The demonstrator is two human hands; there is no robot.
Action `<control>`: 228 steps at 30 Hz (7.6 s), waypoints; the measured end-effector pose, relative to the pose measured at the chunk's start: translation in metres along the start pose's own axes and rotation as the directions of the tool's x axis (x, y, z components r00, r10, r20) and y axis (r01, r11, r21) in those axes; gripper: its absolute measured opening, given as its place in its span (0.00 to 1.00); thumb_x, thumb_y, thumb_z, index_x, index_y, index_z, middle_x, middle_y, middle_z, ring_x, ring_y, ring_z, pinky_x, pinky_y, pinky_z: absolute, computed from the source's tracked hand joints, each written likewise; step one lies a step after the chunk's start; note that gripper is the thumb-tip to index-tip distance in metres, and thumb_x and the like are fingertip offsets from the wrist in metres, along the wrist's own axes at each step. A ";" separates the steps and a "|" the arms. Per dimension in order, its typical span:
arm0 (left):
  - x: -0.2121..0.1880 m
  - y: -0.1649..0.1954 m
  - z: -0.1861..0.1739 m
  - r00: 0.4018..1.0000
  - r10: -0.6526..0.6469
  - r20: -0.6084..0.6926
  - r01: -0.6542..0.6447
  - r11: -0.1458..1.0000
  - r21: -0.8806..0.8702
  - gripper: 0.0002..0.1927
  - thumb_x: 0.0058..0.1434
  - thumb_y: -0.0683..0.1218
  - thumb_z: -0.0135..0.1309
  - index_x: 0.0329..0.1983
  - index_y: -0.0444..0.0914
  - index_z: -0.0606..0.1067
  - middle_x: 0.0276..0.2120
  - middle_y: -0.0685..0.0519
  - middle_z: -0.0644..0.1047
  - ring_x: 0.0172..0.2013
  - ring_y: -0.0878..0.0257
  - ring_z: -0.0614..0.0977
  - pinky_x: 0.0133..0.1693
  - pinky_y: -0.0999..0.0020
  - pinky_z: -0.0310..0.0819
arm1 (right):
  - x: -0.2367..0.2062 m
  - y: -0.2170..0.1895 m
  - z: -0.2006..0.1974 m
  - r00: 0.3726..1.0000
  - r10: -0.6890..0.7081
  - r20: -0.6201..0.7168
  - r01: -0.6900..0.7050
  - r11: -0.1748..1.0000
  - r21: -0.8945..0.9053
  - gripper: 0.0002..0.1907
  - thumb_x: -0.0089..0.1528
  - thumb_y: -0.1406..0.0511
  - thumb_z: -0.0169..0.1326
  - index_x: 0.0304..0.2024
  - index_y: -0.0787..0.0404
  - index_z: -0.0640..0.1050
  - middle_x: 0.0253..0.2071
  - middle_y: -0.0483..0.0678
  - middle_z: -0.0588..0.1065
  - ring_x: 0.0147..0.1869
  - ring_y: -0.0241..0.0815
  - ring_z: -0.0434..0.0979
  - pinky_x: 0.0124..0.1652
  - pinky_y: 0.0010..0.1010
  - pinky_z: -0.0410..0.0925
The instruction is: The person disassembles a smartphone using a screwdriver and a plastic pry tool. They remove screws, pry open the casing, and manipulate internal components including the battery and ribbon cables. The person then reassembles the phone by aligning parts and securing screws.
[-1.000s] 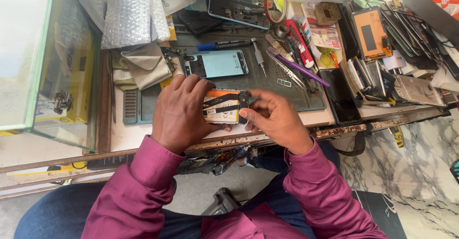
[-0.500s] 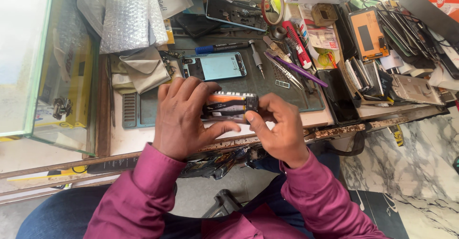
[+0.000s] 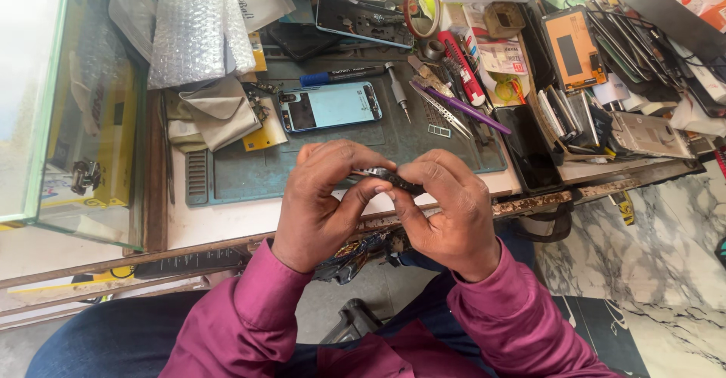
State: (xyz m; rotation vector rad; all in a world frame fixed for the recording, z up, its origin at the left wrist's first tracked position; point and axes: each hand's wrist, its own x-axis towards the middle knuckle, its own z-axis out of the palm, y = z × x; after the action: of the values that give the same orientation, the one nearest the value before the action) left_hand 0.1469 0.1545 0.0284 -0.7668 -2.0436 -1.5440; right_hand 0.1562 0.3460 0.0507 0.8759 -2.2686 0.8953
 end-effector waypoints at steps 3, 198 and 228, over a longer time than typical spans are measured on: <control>-0.001 -0.002 0.001 1.000 0.008 -0.013 -0.007 1.000 0.025 0.06 0.62 0.43 0.62 0.42 0.41 0.79 0.36 0.56 0.80 0.40 0.59 0.80 0.48 0.63 0.62 | 0.000 0.000 -0.001 0.999 0.046 0.027 -0.047 0.998 0.031 0.11 0.60 0.72 0.66 0.43 0.65 0.77 0.35 0.51 0.75 0.36 0.43 0.80 0.34 0.32 0.71; -0.020 -0.026 0.059 0.885 -0.239 0.399 -0.121 0.711 0.693 0.48 0.56 0.69 0.52 0.72 0.36 0.60 0.70 0.47 0.61 0.72 0.50 0.57 0.68 0.40 0.43 | 0.062 0.170 0.048 0.927 0.210 0.312 -0.369 0.664 0.650 0.34 0.71 0.70 0.55 0.75 0.56 0.54 0.48 0.52 0.78 0.44 0.36 0.83 0.44 0.28 0.79; -0.021 -0.027 0.063 0.884 -0.222 0.411 -0.151 0.695 0.702 0.46 0.58 0.69 0.49 0.71 0.34 0.60 0.68 0.44 0.62 0.69 0.49 0.60 0.68 0.39 0.45 | 0.036 0.191 0.026 0.840 0.261 0.476 -0.521 0.634 0.572 0.28 0.66 0.74 0.51 0.67 0.58 0.58 0.46 0.54 0.76 0.41 0.37 0.82 0.42 0.29 0.79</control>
State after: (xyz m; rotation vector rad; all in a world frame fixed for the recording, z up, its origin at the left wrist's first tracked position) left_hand 0.1426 0.2059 -0.0206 -0.8084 -2.7412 -0.4293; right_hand -0.0124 0.4217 -0.0148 0.8778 -2.5024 2.0371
